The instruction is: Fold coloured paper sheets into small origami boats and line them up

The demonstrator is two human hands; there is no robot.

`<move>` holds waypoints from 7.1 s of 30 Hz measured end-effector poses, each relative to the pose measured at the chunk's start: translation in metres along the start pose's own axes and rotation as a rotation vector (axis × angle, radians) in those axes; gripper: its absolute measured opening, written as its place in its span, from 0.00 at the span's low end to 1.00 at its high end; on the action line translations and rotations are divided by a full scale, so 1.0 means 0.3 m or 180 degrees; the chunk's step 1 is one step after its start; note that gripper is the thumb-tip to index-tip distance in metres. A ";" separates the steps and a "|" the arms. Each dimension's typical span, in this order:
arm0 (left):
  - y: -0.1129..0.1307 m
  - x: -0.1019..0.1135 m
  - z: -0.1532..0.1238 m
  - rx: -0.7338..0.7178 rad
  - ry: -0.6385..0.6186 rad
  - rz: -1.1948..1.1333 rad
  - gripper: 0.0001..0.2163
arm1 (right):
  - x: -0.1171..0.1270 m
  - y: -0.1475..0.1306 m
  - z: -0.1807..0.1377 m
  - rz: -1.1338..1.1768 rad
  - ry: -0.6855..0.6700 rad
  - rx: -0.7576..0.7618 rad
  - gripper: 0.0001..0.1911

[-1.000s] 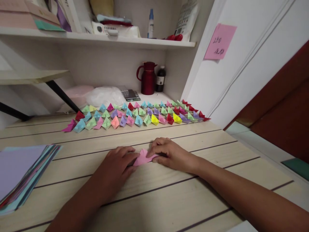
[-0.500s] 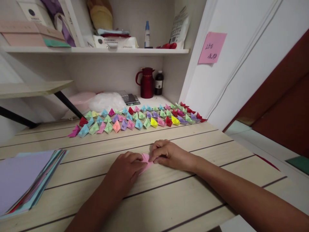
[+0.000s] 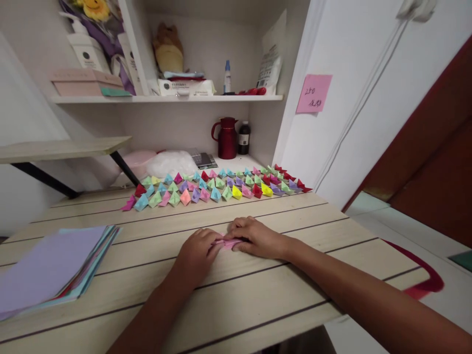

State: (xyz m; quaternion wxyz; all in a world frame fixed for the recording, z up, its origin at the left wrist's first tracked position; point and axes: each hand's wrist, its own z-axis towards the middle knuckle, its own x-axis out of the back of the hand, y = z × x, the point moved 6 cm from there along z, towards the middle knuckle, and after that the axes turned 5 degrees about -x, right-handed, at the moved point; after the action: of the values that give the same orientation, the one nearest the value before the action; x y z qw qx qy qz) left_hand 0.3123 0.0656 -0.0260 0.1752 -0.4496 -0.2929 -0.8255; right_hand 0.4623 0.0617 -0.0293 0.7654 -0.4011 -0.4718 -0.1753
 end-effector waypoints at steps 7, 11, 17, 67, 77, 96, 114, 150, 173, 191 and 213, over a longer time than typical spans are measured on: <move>-0.025 0.024 0.002 0.0368 0.0123 -0.0238 0.09 | 0.004 0.024 0.070 0.0807 -0.0395 -0.0312 0.14; -0.022 0.028 0.005 0.0399 0.0105 -0.0298 0.09 | 0.014 0.021 0.103 0.0747 -0.0801 -0.0706 0.15; -0.033 0.014 0.003 0.0446 0.0083 -0.0459 0.09 | 0.033 -0.039 0.115 -0.0388 -0.0574 -0.0846 0.13; -0.016 -0.099 0.053 0.1807 0.1412 -0.5293 0.12 | 0.040 -0.005 0.090 0.2092 0.1859 -0.0961 0.06; -0.038 -0.077 0.043 0.1916 0.1579 -0.4387 0.12 | 0.034 0.005 0.097 0.2816 0.1681 -0.0892 0.10; 0.001 -0.088 0.047 0.1921 0.1154 -0.4500 0.14 | 0.043 -0.057 0.078 0.3310 0.0955 -0.0757 0.11; 0.057 -0.127 0.059 0.2087 0.0913 -0.6062 0.15 | 0.094 -0.116 0.047 0.0604 0.1959 0.0020 0.24; 0.044 -0.104 0.041 0.2516 0.1201 -0.5951 0.11 | 0.117 -0.022 0.052 0.2630 0.2086 -0.0299 0.07; 0.040 -0.075 0.032 0.2110 0.1516 -0.5510 0.14 | 0.080 0.016 0.064 0.4200 0.1958 -0.0683 0.15; 0.029 -0.108 0.035 0.2205 0.1494 -0.5792 0.09 | 0.050 -0.035 0.078 0.4266 0.1484 -0.0633 0.18; -0.066 0.030 -0.027 0.2498 0.2836 -0.2767 0.22 | 0.110 0.009 0.059 0.2422 0.2192 -0.0719 0.16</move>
State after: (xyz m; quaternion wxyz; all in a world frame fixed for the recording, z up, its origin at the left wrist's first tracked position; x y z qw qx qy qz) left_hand 0.2914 0.0754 -0.0282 0.0825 0.1809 -0.6197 -0.7592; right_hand 0.4701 0.0808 0.0019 0.8376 -0.5433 0.0079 -0.0563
